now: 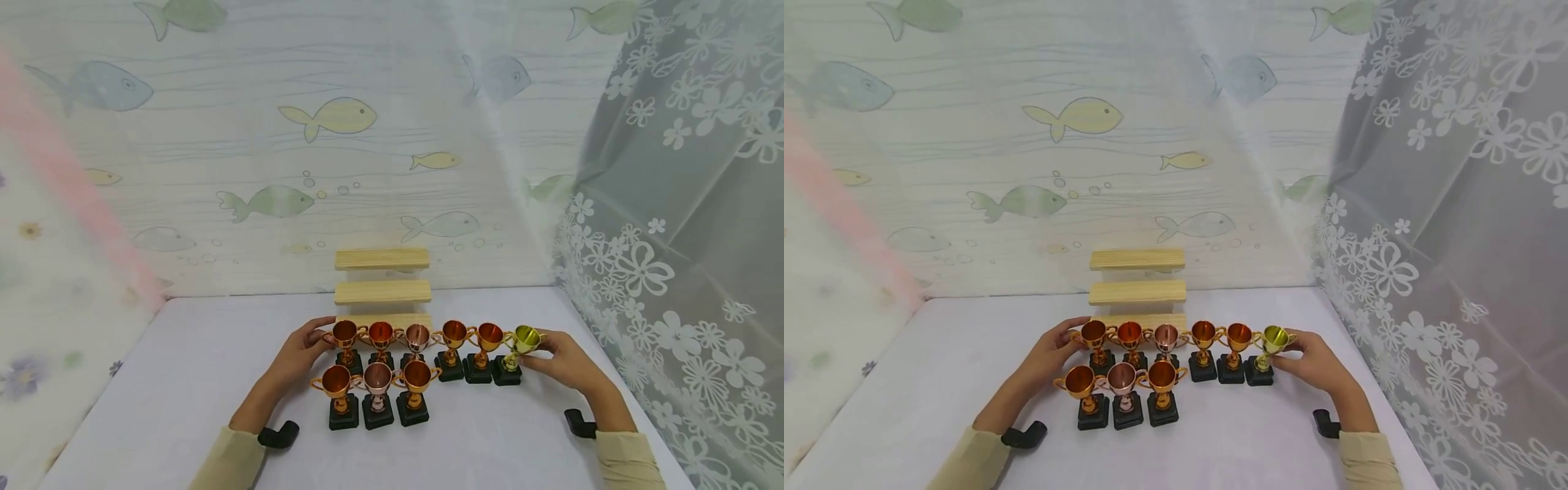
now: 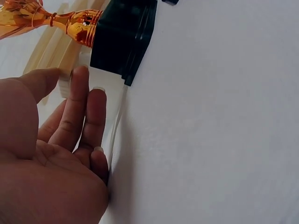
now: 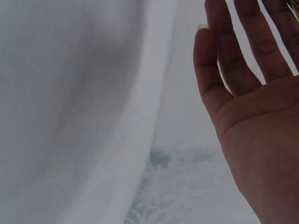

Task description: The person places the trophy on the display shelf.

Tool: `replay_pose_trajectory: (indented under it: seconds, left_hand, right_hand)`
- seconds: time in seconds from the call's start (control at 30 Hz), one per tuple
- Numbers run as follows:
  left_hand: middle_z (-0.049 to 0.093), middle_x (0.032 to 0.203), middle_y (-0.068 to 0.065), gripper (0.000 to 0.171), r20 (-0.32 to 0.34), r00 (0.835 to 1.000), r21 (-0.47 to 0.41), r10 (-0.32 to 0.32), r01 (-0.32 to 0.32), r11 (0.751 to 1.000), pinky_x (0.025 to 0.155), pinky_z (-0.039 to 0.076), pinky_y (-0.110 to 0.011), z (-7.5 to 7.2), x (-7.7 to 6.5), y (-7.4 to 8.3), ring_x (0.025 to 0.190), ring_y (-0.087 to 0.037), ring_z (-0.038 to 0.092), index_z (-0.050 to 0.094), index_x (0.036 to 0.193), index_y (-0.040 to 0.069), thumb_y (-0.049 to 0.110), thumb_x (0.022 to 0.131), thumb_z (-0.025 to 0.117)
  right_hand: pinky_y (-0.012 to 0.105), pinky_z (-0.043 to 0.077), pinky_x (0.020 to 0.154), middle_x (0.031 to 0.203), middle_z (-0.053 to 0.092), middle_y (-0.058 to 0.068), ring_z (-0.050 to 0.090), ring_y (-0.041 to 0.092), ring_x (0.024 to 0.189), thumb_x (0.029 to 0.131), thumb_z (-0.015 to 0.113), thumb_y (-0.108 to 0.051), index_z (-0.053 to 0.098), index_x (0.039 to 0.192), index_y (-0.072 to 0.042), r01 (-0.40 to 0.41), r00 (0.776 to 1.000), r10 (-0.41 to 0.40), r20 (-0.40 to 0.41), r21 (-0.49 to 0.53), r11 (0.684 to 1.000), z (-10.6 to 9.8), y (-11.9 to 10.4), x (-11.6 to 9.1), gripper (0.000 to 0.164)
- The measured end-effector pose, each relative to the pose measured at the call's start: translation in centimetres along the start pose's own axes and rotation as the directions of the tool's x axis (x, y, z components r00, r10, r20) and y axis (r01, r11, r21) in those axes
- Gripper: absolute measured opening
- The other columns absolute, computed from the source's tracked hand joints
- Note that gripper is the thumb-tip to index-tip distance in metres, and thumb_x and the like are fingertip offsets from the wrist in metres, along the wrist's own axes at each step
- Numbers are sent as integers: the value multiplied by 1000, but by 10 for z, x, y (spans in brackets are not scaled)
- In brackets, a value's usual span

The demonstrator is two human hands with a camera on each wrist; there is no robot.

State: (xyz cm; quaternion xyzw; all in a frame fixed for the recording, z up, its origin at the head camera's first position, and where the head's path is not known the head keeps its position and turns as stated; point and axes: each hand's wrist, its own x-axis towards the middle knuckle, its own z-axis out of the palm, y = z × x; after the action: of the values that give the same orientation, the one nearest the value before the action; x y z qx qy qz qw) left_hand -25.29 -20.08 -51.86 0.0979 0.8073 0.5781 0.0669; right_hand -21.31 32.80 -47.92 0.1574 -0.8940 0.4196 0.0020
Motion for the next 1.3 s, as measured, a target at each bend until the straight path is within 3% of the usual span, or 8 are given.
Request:
replay_pose_trajectory:
  seconds: [0.33, 0.57, 0.7, 0.83, 1.07, 1.3]
  left_hand:
    - [74, 107, -2, 46, -25, 1000, -13, -12, 12, 1000, 106, 44, -49, 0, 0, -1, 108, -18, 66, 51, 143, 23, 27, 99, 64]
    - [73, 109, -2, 47, -21, 1000, -22, -7, 6, 1000, 106, 44, -49, -1, -2, -4, 110, -19, 66, 50, 144, 23, 28, 99, 64]
    - [73, 109, -2, 47, -10, 1000, -23, -4, 4, 1000, 106, 44, -49, -1, -2, -5, 110, -18, 66, 49, 144, 23, 27, 100, 63]
    - [73, 110, -3, 46, -3, 1000, -29, -3, 3, 1000, 106, 44, -47, 0, -1, -5, 110, -18, 66, 49, 144, 24, 27, 100, 63]
    - [72, 112, -6, 46, -2, 1000, -43, 12, -12, 999, 100, 49, -36, 3, 2, -9, 109, -19, 66, 49, 145, 20, 24, 101, 62]
    - [73, 111, -2, 45, -14, 1000, -44, -12, 11, 999, 105, 47, -44, 4, 4, -9, 108, -17, 67, 51, 142, 26, 28, 99, 64]
  right_hand:
    - [61, 46, 98, 112, 71, 1, 63, 24, 112, 84, 82, -26, 74, 105, -15, -29, 1000, 29, 0, 21, 999, 3, -4, 4, 25]
    - [58, 47, 97, 107, 72, 0, 63, 10, 109, 86, 80, -26, 74, 100, -15, -1, 1000, 1, -3, 15, 1000, -7, -14, 0, 19]
    - [36, 49, 97, 108, 72, 0, 61, -1, 108, 86, 80, -23, 74, 98, -15, 19, 999, -20, -31, -12, 1000, -15, -18, -3, 15]
    - [15, 43, 92, 109, 72, 1, 59, -6, 108, 86, 80, -19, 74, 98, -13, 39, 997, -41, -67, -34, 999, -23, -24, -5, 15]
    - [22, 49, 86, 100, 72, -1, 60, -3, 99, 87, 79, -21, 74, 99, -12, 47, 995, -60, -82, -156, 987, -43, -47, 7, 15]
    - [38, 51, 89, 104, 73, 2, 65, 8, 100, 90, 77, -26, 74, 102, -11, 73, 993, -91, -71, -220, 973, -59, -72, 33, 19]
